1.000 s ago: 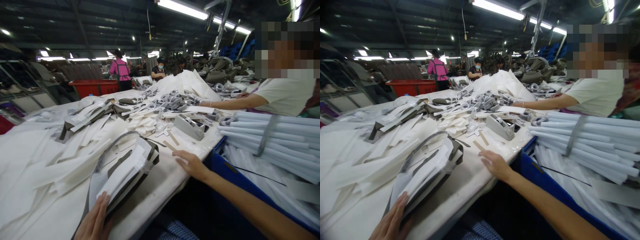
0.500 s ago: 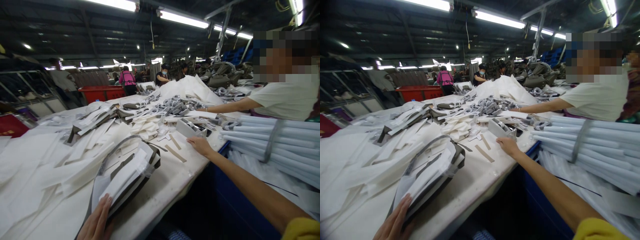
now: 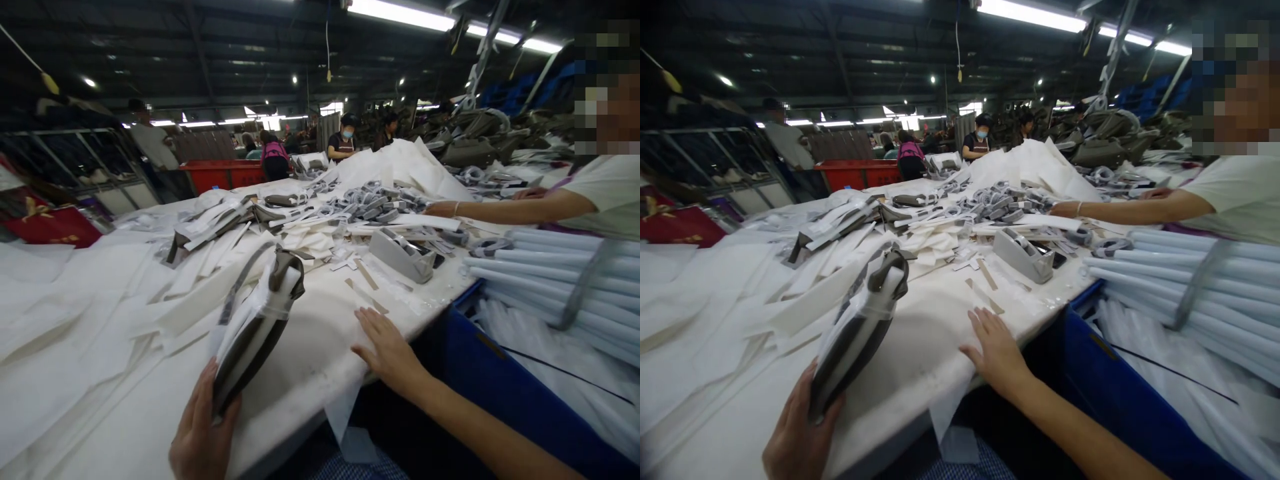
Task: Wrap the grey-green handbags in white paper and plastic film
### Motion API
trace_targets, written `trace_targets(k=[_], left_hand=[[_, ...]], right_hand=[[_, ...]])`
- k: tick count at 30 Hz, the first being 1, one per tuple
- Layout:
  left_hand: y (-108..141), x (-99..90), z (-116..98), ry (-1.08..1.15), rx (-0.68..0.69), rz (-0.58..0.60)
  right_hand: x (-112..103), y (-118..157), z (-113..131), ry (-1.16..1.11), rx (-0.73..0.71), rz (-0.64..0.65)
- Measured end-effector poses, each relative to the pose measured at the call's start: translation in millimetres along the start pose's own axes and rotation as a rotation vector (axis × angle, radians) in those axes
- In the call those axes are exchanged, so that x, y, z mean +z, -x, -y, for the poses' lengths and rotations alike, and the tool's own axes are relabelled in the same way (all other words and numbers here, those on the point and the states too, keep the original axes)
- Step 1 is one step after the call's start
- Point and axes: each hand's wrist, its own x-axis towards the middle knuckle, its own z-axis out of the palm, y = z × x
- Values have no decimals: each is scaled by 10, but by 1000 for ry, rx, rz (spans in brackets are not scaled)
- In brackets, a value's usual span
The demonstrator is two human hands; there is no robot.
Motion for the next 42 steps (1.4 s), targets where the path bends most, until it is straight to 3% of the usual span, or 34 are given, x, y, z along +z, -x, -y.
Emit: trace_targets(k=[3,5,9,11,14,16,19,24,26,29,31,33,35,37,39,42], left_hand=[[-1,-11,9,15,15,12],[-3,-14,8,23,22,20],[-21,-14,-14,38,35,1],[-31,-11,-22,30,34,-20],[-50,-8,-26,17,24,-36],[-76,-5,-41,10,28,-44],[-164,10,-115,8,69,-64],[-390,78,-406,33,202,-85],[-449,96,-553,23,257,-95],[-458,107,-756,7,350,-90],[-415,125,-874,8,414,-73],[-337,166,-984,15,449,-49],[-238,228,-1093,18,445,-8],[-133,294,-1204,10,425,26],[-45,345,-1312,-18,407,44],[42,368,-1453,-60,380,41]], right_hand=[[388,-17,-25,153,-18,-73],[512,-54,83,148,-94,6],[476,-294,371,22,-373,275],[430,-396,417,-7,-435,266],[450,-360,331,78,-249,75],[522,-257,248,150,-139,26],[653,-224,246,175,-164,96],[762,-708,553,-30,-254,108],[731,-804,657,-117,-256,70],[577,-555,723,-208,-310,12],[385,-229,722,-311,-467,12],[130,30,711,-373,-715,48],[-136,75,700,-385,-847,10],[-335,-144,671,-397,-813,-65],[-407,-568,612,-385,-638,-51],[-242,-1326,527,-155,-241,235]])
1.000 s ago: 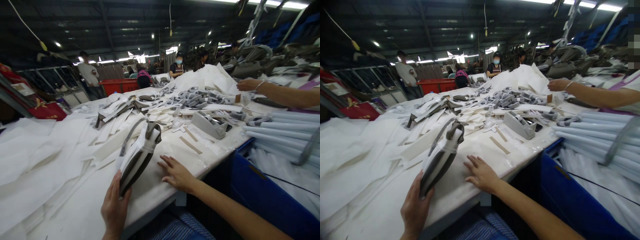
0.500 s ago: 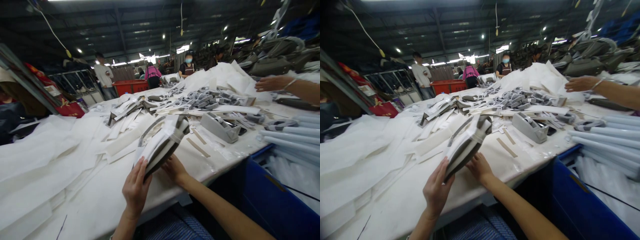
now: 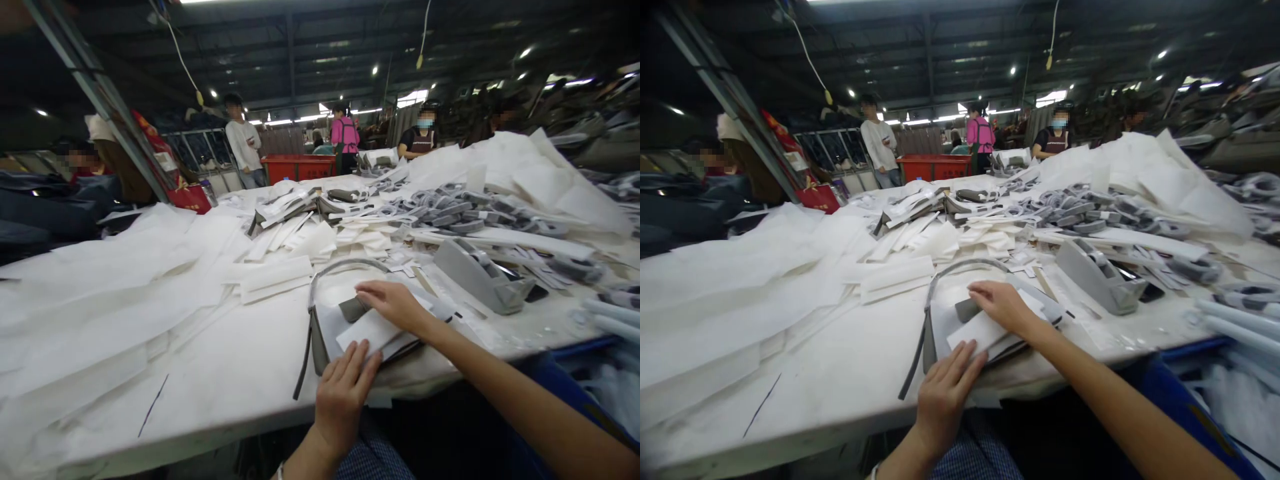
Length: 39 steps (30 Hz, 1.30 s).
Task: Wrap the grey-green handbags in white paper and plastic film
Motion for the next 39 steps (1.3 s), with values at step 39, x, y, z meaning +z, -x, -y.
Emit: trace_targets(k=[39], left_hand=[[129,-106,-179,88,-3,15]], right_hand=[[-20,206,239,-688,-148,292]])
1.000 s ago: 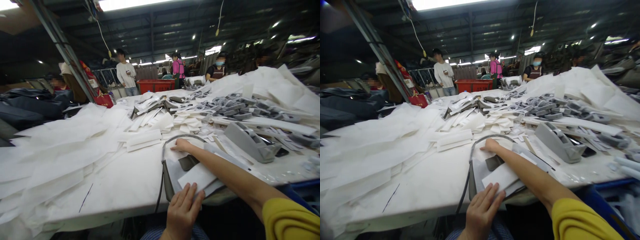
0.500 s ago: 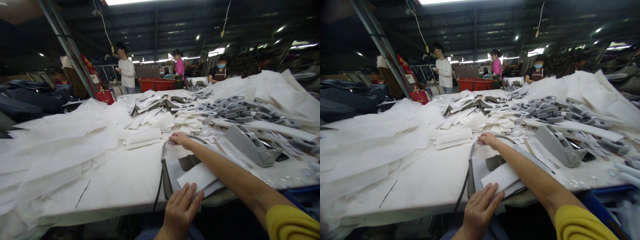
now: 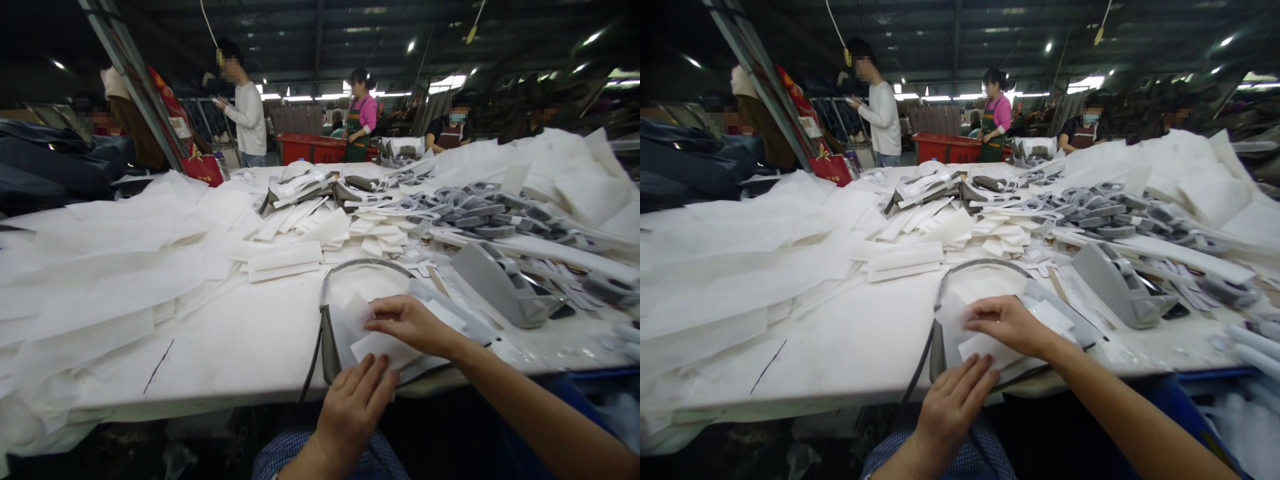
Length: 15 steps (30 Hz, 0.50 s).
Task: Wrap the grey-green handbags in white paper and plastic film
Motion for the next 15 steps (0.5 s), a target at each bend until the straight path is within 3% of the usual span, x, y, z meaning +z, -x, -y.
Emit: trace_targets(k=[6,15], left_hand=[[80,27,11,108,-59,-25],[174,52,76,243,-114,-100]], right_hand=[[170,660,-156,146,-219,16],[257,939,-392,403,-508,-39]])
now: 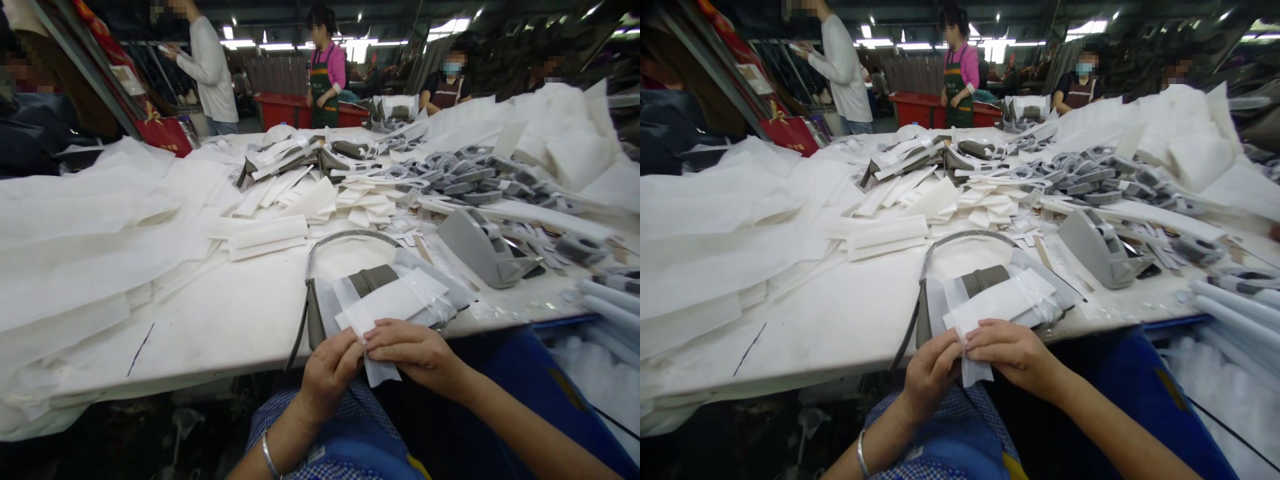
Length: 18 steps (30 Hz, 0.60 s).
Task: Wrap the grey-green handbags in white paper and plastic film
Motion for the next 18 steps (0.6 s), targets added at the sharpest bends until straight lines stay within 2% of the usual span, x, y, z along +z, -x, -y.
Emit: trace_targets(k=[3,5,8,10,12,14,18], left_hand=[[21,2,4,-59,2,19],[24,-5,4,-83,20,64],[15,-19,1,-57,46,112],[6,-24,-2,-27,55,116],[-6,-28,6,-16,65,113],[-24,-41,43,-17,83,123],[-81,-95,228,-17,121,165]], right_hand=[[16,59,33,55,-42,-9],[-29,60,113,98,-48,30],[-189,-30,246,77,15,88],[-301,-162,248,102,91,35],[-359,-342,125,224,182,-37],[-340,-544,-105,365,278,-14],[-161,-899,-586,477,425,284]])
